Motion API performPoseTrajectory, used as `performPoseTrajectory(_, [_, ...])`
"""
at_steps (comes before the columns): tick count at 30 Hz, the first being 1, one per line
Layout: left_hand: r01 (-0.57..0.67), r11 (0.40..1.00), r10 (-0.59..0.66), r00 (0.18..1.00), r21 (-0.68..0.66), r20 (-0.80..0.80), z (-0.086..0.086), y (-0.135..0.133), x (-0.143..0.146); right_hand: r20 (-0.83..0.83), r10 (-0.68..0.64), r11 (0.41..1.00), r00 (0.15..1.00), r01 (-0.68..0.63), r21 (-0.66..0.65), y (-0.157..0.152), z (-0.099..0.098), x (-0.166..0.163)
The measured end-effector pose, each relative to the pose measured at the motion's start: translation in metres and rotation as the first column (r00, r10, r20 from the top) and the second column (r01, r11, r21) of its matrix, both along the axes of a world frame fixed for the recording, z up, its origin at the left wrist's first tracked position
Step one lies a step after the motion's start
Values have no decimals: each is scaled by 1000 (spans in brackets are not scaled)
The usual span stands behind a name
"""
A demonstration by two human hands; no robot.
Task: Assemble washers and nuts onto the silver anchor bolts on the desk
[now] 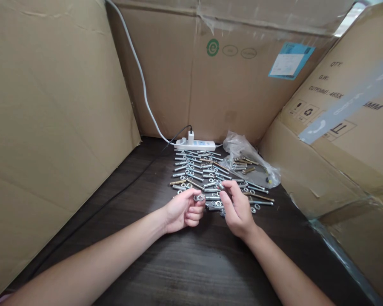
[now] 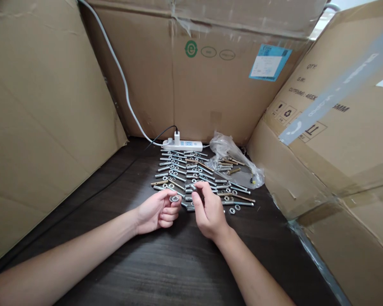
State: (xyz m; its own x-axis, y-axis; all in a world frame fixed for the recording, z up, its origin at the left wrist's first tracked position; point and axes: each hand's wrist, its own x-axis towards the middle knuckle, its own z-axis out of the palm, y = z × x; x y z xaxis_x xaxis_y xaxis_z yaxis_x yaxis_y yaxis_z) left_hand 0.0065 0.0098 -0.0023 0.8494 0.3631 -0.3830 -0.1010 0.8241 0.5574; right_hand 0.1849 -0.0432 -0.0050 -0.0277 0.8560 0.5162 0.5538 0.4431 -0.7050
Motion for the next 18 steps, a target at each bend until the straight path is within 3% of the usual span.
performPoseTrajectory(18, [31, 992, -20, 996, 121, -86, 2, -7, 2, 52, 40, 999, 998, -40, 14, 2, 1, -1])
